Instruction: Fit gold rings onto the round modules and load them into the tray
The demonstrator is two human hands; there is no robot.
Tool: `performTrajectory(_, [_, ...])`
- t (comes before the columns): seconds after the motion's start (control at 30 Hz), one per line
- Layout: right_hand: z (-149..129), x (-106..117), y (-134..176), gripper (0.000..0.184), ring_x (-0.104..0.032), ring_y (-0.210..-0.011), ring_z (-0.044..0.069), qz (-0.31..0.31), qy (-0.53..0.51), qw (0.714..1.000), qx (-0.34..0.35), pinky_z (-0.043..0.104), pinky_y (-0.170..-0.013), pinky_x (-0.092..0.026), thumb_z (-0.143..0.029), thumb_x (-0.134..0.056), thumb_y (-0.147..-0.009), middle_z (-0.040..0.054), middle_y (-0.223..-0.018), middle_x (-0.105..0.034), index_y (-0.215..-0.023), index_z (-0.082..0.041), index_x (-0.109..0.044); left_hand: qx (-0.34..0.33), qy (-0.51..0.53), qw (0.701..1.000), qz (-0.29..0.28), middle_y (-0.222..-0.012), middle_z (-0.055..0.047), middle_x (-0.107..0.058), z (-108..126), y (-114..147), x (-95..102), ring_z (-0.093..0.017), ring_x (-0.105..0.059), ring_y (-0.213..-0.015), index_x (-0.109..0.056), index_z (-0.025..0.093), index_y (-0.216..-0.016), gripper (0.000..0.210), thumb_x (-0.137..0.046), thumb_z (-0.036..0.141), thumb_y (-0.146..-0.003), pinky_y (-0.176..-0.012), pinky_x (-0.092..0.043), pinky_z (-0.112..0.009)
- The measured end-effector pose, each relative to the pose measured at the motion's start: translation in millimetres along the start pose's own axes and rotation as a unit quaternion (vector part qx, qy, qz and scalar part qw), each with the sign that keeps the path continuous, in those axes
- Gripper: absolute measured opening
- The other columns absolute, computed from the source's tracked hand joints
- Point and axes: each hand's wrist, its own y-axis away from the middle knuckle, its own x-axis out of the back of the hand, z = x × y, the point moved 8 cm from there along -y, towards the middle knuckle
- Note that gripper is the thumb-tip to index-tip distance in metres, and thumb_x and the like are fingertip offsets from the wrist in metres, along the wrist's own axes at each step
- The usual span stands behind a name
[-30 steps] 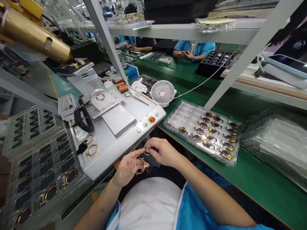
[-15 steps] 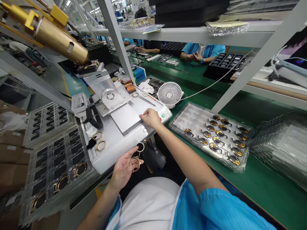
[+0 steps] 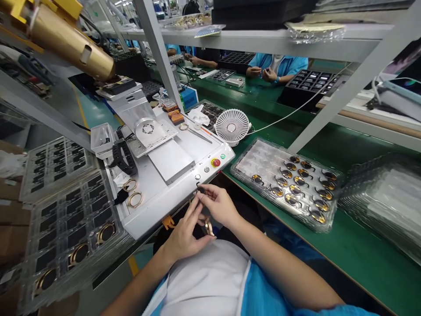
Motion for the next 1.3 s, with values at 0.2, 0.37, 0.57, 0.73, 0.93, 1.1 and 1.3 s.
performTrajectory(0.2, [-13, 7, 2, 0.038, -0.062, -0.056, 0.013, -0.022, -0.010, 1.000, -0.020, 0.027, -0.056, -0.057, -0.047, -0.089, -0.072, 0.0007, -0.068, -0.070, -0.091, -0.016, -0.078, -0.012, 0.227, 0.972, 0.062, -0.173, -0.025, -0.008, 3, -4, 17.2, -0.029, -0.078, -0.102, -0.044, 0.031, -0.153, 0.091, -0.089, 0.022, -0.075, -0.077, -0.068, -0.038])
performTrajectory(0.37, [-10, 14, 3, 0.042, -0.064, -0.052, 0.012, -0.005, 0.008, 0.999, -0.052, 0.025, -0.053, -0.058, -0.048, -0.093, -0.066, 0.0005, -0.065, -0.070, -0.082, -0.015, -0.072, -0.041, 0.143, 0.988, 0.042, -0.171, -0.027, -0.019, 3, -3, 17.3, -0.027, -0.078, -0.100, -0.041, 0.027, -0.154, 0.094, -0.090, 0.023, -0.074, -0.079, -0.068, -0.037])
performTrajectory(0.57, [-1, 18, 1, 0.047, -0.070, -0.058, 0.016, -0.039, -0.002, 0.996, -0.082, 0.028, -0.059, -0.061, -0.042, -0.099, -0.055, 0.0031, -0.070, -0.073, -0.082, -0.013, -0.074, -0.080, -0.124, 0.989, -0.015, -0.164, -0.024, -0.040, 5, -2, 14.5, -0.033, -0.072, -0.118, -0.033, 0.024, -0.156, 0.083, -0.077, 0.023, -0.086, -0.092, -0.064, -0.045])
performTrajectory(0.73, [3, 20, 3, 0.045, -0.063, -0.051, 0.012, -0.011, -0.030, 0.997, -0.077, 0.025, -0.053, -0.056, -0.046, -0.097, -0.059, -0.0006, -0.062, -0.068, -0.077, -0.015, -0.071, -0.073, -0.087, 0.993, -0.034, -0.164, -0.023, -0.040, 6, -6, 17.1, -0.034, -0.069, -0.125, -0.033, 0.025, -0.158, 0.087, -0.078, 0.018, -0.084, -0.099, -0.061, -0.047])
performTrajectory(0.93, [3, 21, 8, 0.042, -0.055, -0.054, 0.007, -0.018, -0.062, 0.991, -0.116, 0.018, -0.052, -0.046, -0.043, -0.097, -0.059, -0.0019, -0.063, -0.065, -0.068, -0.015, -0.067, 0.014, 0.308, 0.947, 0.093, -0.139, -0.018, -0.068, -14, -8, 30.3, -0.028, -0.073, -0.117, -0.064, 0.023, -0.135, 0.050, -0.079, 0.020, -0.087, -0.100, -0.062, -0.041])
performTrajectory(1.1, [13, -4, 24, 0.047, -0.064, -0.065, 0.012, -0.067, -0.108, 0.970, -0.210, 0.026, -0.066, -0.056, -0.044, -0.099, -0.053, 0.0014, -0.069, -0.069, -0.067, -0.014, -0.064, 0.025, 0.450, 0.878, 0.163, -0.128, -0.012, -0.076, -29, -8, 30.8, -0.024, -0.074, -0.115, -0.074, 0.024, -0.121, 0.043, -0.087, 0.026, -0.080, -0.102, -0.060, -0.036])
performTrajectory(1.3, [0, -22, 30, 0.042, -0.053, -0.053, 0.007, -0.042, -0.084, 0.984, -0.150, 0.019, -0.052, -0.041, -0.028, -0.092, -0.056, -0.0051, -0.059, -0.060, -0.068, -0.018, -0.053, 0.020, 0.442, 0.882, 0.159, -0.130, -0.009, -0.076, -30, -4, 25.3, -0.023, -0.076, -0.113, -0.072, 0.030, -0.128, 0.055, -0.089, 0.019, -0.077, -0.096, -0.063, -0.032])
